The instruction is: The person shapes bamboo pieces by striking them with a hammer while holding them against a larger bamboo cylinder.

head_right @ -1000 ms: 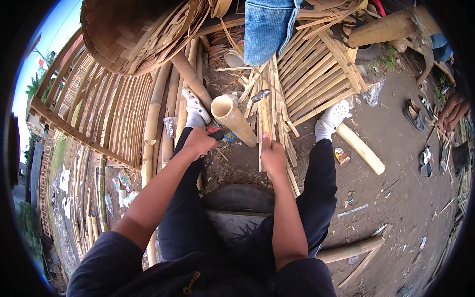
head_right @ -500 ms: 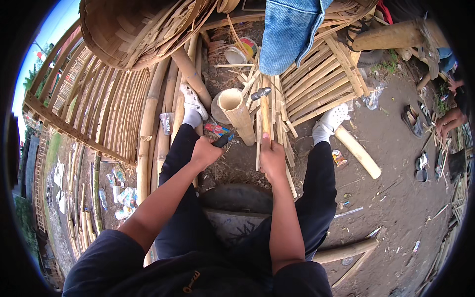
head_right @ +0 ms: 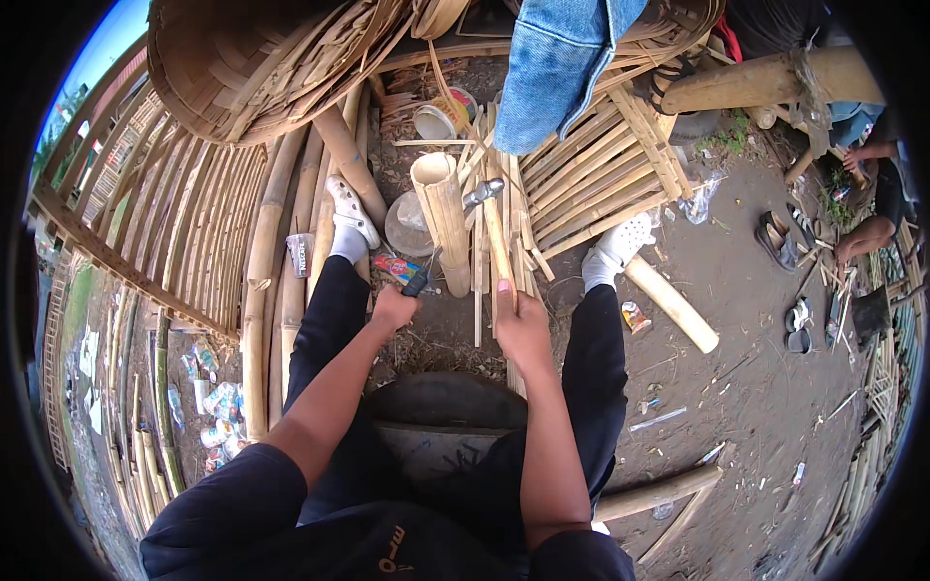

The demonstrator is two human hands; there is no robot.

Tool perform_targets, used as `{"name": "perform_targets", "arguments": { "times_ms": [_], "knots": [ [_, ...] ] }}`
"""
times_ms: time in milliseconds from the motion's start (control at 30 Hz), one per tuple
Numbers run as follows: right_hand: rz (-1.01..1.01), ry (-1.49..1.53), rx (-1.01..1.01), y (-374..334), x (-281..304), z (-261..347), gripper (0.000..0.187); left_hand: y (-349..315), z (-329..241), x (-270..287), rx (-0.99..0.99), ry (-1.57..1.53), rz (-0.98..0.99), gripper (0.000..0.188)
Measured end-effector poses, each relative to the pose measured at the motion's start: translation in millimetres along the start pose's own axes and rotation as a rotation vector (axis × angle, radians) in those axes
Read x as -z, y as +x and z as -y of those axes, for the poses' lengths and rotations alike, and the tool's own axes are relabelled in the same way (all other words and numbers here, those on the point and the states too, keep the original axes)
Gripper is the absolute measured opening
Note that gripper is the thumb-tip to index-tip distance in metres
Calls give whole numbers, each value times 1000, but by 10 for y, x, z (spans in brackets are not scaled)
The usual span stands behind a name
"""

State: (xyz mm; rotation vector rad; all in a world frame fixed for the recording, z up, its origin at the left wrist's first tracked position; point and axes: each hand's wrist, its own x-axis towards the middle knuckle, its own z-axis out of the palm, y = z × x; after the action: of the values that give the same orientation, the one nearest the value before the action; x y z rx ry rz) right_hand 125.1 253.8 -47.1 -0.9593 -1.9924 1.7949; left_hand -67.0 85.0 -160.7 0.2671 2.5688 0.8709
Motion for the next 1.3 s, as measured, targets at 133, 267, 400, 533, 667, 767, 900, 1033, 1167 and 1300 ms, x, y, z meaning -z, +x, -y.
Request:
{"name": "perform_targets", "arguments": {
  "times_ms": [133, 267, 400, 533, 667, 767, 900, 1033, 1167, 1300],
  "knots": [
    [140, -244, 35, -115, -98, -171, 52, 162, 254, -41, 53, -65, 21, 42],
    [143, -543, 101, -284, -267, -216, 51, -125, 64, -87, -13, 44, 75, 38],
    [44, -679, 311, -282, -601, -420, 50, -161, 251, -191, -16, -1, 28, 36],
    [-15, -754, 335, -225, -700, -538, 49, -168, 265, -221, 5, -89, 36, 35],
    [-12, -721, 491, -261, -706, 6, 44, -126, 366, -178, 3, -69, 39, 35],
    [-84, -666, 634, -459, -599, 883, 37, -110, 326, -275, -3, -93, 58, 35],
    [-185, -417, 893, -470, -687, 1302, 33, -37, 431, -261, -20, -147, -11, 32],
    [-200, -420, 768, -182, -832, 168, 35, 90, 520, -313, 3, -211, -28, 27],
    [-110, -805, 362, 120, -695, -1125, 43, -12, 438, -214, 160, -285, 129, 29],
    [-111, -735, 284, -46, -601, -1070, 44, -44, 491, -274, 170, -337, 86, 27]
  ]
}}
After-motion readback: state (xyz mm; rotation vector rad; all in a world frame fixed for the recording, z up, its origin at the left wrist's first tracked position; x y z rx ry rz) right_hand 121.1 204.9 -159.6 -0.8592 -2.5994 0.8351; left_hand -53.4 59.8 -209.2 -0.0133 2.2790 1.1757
